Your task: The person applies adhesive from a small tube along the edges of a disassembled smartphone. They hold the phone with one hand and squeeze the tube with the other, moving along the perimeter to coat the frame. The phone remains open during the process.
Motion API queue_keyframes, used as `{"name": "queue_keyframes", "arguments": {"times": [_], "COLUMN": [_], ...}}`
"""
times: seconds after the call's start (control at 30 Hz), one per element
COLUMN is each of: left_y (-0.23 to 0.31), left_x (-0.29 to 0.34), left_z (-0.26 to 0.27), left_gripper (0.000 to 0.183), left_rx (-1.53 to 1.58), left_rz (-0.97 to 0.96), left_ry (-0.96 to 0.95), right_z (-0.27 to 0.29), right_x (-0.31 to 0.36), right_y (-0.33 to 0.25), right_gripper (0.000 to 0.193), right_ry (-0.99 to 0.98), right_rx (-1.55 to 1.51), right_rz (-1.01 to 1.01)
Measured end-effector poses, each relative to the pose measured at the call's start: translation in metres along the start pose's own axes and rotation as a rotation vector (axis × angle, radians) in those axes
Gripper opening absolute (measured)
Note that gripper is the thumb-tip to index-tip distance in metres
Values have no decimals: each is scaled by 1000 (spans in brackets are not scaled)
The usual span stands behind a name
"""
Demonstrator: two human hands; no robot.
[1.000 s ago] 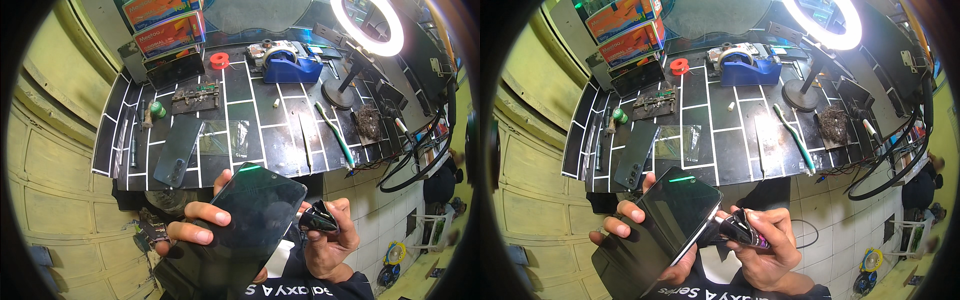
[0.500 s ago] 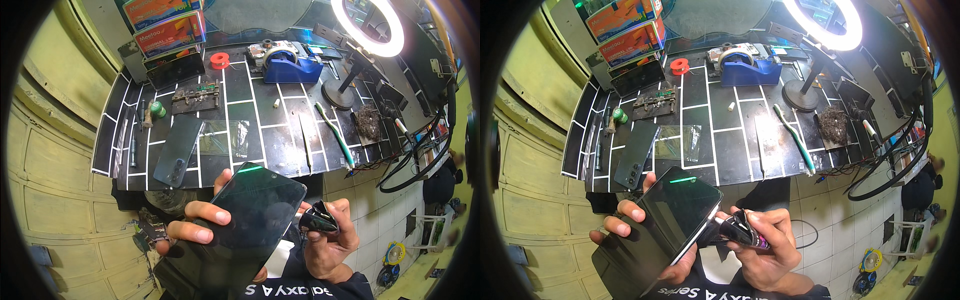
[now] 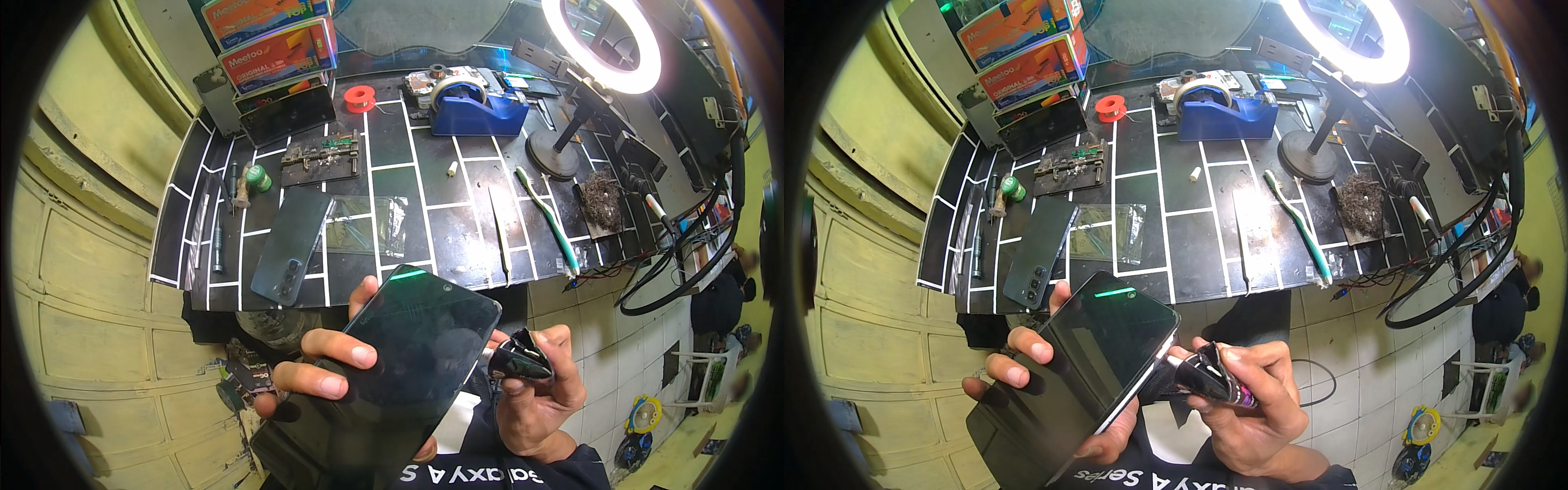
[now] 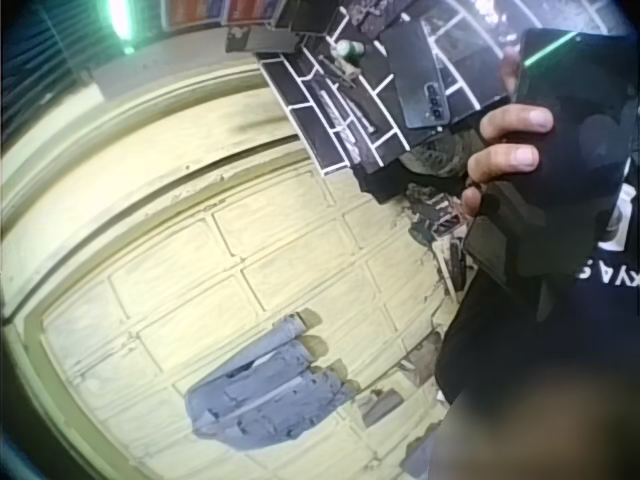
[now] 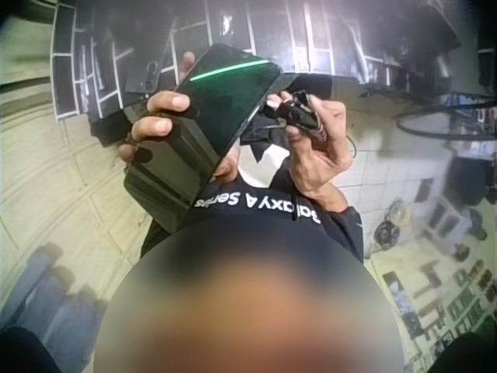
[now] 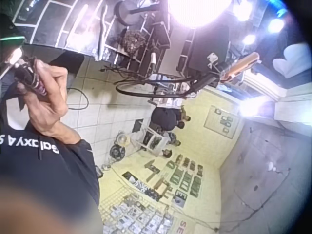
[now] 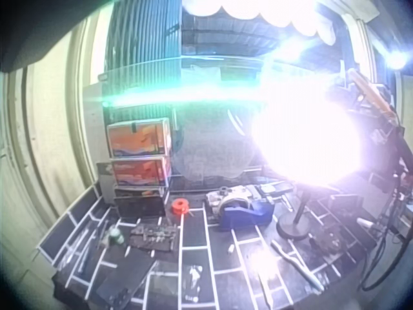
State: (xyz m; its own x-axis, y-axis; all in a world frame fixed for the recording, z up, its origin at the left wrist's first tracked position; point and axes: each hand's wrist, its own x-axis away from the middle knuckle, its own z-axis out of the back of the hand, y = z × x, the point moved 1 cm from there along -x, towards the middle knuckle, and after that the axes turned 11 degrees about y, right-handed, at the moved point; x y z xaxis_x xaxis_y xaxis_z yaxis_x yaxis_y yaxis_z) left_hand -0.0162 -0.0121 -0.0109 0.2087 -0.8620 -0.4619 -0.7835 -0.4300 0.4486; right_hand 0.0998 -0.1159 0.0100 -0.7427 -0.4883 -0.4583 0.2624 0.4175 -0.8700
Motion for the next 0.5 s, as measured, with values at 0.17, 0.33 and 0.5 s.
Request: {"name": "queue_keyframes", "arguments": {"times": [0.17, 0.33, 0.5], "left_y": [-1, -1, -2], "left_x": [0, -1, -1], "left_z": [0, -1, -2], "left_gripper": [45, 45, 46], "left_rx": [-1, -7, -6], "left_rz": [1, -9, -14], "left_ry": [-2, -2, 0], "right_z": [0, 0, 0], "right_x": [-2, -4, -4], "right_y": [2, 2, 1], "right_gripper": [45, 45, 45], "right_ry": [12, 14, 17], "right_rx": [-6, 9, -2], "right_rz": [5, 10, 14]}}
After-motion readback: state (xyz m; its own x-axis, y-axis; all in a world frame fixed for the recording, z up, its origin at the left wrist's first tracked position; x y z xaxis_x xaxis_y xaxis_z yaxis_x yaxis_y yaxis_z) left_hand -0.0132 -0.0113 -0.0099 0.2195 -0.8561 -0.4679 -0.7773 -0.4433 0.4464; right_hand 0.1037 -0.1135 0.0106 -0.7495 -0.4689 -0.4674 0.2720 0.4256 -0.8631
